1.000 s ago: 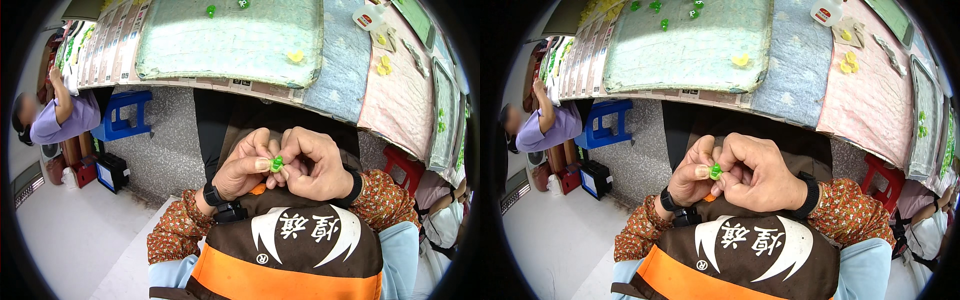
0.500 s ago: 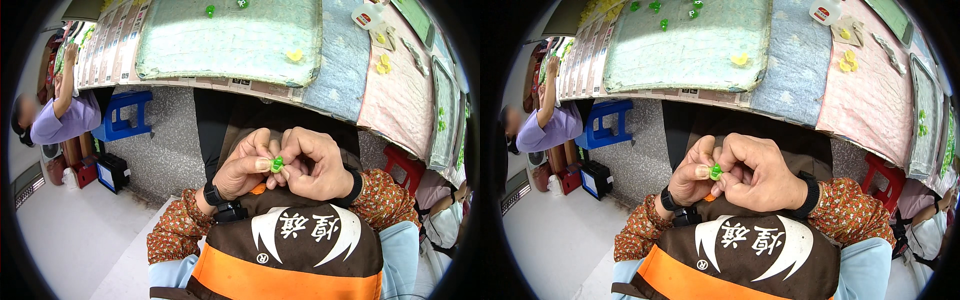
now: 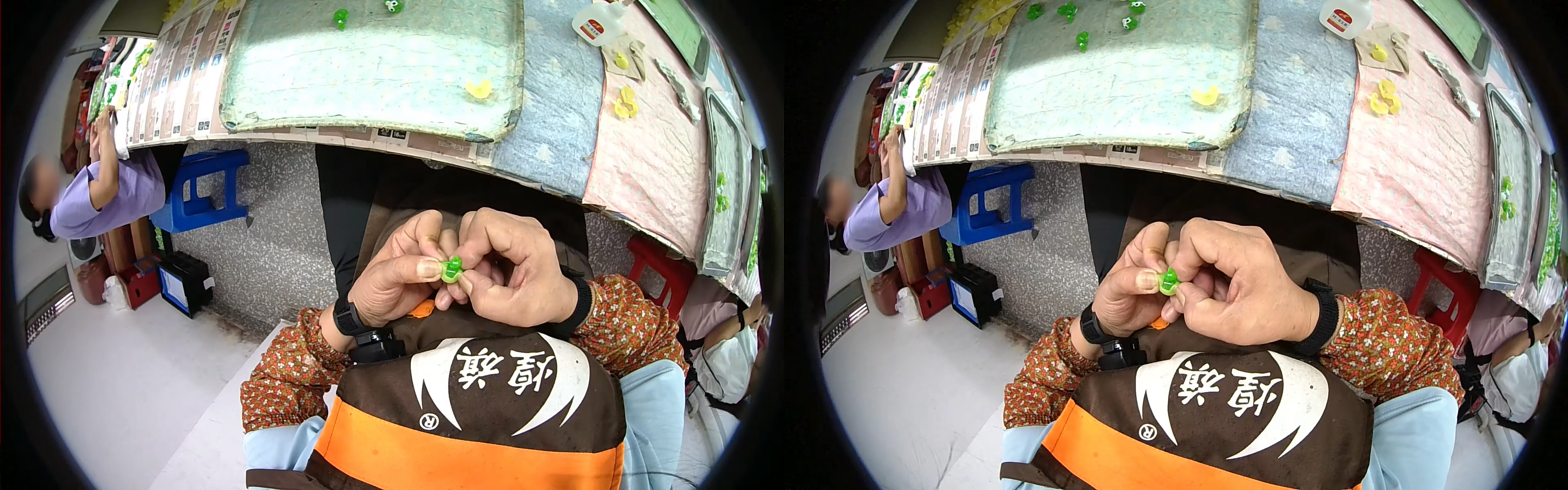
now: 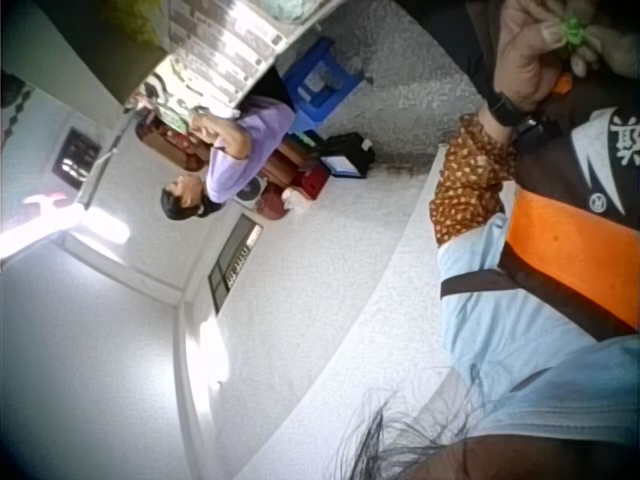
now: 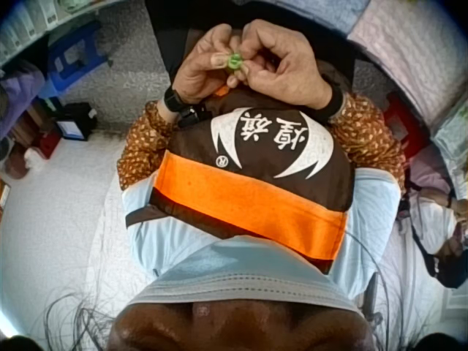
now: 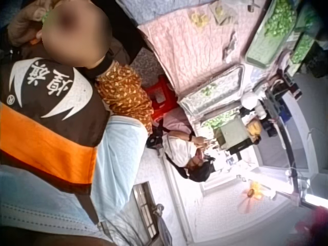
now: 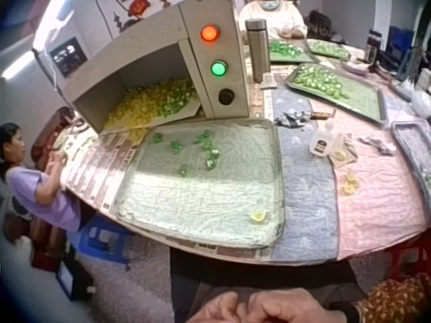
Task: The person assembles small decorative items by applying glue from a squeeze bottle to yellow plastic pieces and attaching green plastic components. They repeatedly pick up parts, apply adhesive, and press the pieces together, placing finished units on a tray.
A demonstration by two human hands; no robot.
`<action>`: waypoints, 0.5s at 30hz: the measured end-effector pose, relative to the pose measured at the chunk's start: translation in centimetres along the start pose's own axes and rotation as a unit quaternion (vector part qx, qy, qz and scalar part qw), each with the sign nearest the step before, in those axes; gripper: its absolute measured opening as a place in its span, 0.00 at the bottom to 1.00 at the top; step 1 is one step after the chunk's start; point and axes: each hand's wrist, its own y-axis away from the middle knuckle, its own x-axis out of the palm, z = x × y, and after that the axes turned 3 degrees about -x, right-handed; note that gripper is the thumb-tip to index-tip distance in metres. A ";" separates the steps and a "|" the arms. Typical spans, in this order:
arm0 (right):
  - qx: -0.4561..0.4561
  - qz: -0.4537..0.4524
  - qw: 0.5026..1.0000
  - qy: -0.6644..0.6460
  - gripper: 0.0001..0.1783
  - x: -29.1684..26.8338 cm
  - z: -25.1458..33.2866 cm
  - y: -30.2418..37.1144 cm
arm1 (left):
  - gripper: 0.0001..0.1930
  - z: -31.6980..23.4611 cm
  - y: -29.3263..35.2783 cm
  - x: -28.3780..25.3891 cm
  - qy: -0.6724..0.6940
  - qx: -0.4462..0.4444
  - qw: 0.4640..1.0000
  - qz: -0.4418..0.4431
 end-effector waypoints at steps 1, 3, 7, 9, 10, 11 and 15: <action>0.005 0.001 1.000 0.003 0.10 -0.1 -0.1 0.1 | 0.10 0.0 0.0 0.0 0.001 -0.001 1.000 0.001; 0.007 0.000 1.000 0.003 0.10 -0.1 -0.2 0.1 | 0.10 0.0 0.0 0.0 0.003 -0.003 1.000 0.001; -0.004 -0.001 1.000 0.005 0.10 -0.1 -0.2 0.1 | 0.10 0.0 0.0 0.0 -0.001 -0.006 1.000 -0.006; -0.006 -0.001 1.000 0.007 0.10 -0.1 -0.2 0.1 | 0.10 0.0 0.0 0.0 -0.002 -0.008 1.000 -0.006; -0.005 -0.003 1.000 0.005 0.10 -0.1 -0.2 0.1 | 0.10 0.1 -0.1 0.0 -0.001 -0.007 1.000 -0.004; -0.003 -0.005 1.000 0.003 0.10 0.0 -0.1 0.1 | 0.10 0.1 -0.1 0.0 0.000 -0.007 1.000 -0.002; -0.001 -0.003 1.000 0.009 0.10 0.0 0.0 0.1 | 0.10 0.1 -0.1 0.0 0.005 -0.007 1.000 0.001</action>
